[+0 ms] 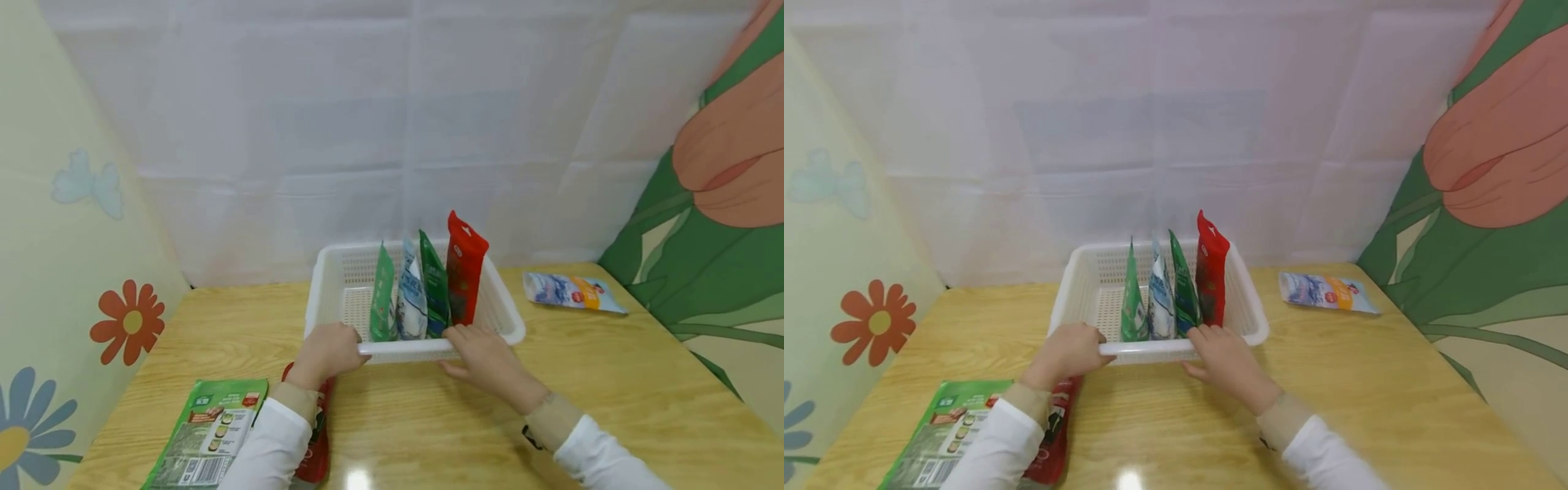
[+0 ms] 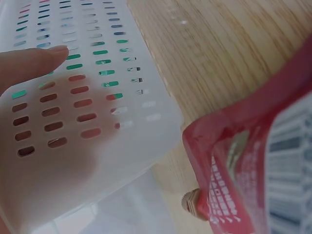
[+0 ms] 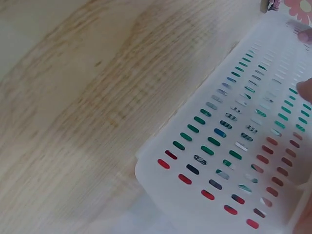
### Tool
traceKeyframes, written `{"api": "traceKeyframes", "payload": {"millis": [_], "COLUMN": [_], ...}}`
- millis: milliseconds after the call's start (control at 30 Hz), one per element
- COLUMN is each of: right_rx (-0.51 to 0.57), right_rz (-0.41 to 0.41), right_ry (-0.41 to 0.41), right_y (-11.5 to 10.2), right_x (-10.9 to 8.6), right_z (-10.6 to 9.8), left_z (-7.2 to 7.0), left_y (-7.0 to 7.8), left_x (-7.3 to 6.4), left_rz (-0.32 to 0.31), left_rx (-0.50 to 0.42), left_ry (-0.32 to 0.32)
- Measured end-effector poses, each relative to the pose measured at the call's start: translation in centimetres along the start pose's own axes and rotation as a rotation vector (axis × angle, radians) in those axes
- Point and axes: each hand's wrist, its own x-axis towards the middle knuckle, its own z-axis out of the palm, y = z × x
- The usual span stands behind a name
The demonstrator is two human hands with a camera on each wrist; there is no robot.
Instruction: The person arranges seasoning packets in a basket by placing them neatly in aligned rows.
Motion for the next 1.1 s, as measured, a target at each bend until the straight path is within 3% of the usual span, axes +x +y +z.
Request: {"api": "traceKeyframes", "payload": {"millis": [200, 267, 367, 467, 533, 667, 733, 800, 900, 967, 1100], "right_rx": [-0.005, 0.012, 0.144, 0.278, 0.312, 0.212, 0.162, 0.132, 0.091, 0.063, 0.032], "right_rz": [-0.037, -0.032, 0.044, 0.137, 0.146, 0.206, 0.303, 0.425, 0.553, 0.566, 0.539], "right_ry": [0.029, 0.000, -0.117, -0.125, 0.020, 0.376, 0.430, 0.354, 0.130, 0.018, -0.094], "right_y": [0.3, 0.2, 0.2, 0.8, 2.1, 6.5, 9.1, 11.5, 14.5, 15.9, 17.6], "right_x": [0.1, 0.2, 0.3, 0.3, 0.2, 0.0, -0.2, -0.8, -2.1, -3.1, -4.6], "right_z": [-0.1, -0.3, -1.1, -2.3, -2.7, -2.8, -2.7, -2.5, -1.8, -1.1, 0.3], "left_z": [0.0, 0.0, 0.1, 0.1, 0.1, -0.1, -0.2, -0.3, -0.3, -0.2, -0.1], "left_y": [0.0, -0.1, -0.2, -0.3, -0.2, -0.2, -0.2, -0.2, -0.2, -0.2, 0.0], "left_x": [0.1, 0.1, 0.1, 0.1, 0.1, 0.1, 0.2, 0.2, 0.2, 0.2, 0.2], "left_rz": [-0.005, -0.008, -0.009, -0.009, -0.007, -0.011, -0.019, -0.023, -0.022, -0.023, -0.029], "left_rx": [0.002, 0.004, 0.010, 0.012, 0.011, 0.008, 0.003, 0.001, -0.001, -0.001, -0.018], "left_ry": [0.010, 0.013, 0.013, 0.012, 0.015, 0.009, 0.003, -0.002, -0.012, -0.017, -0.035]}}
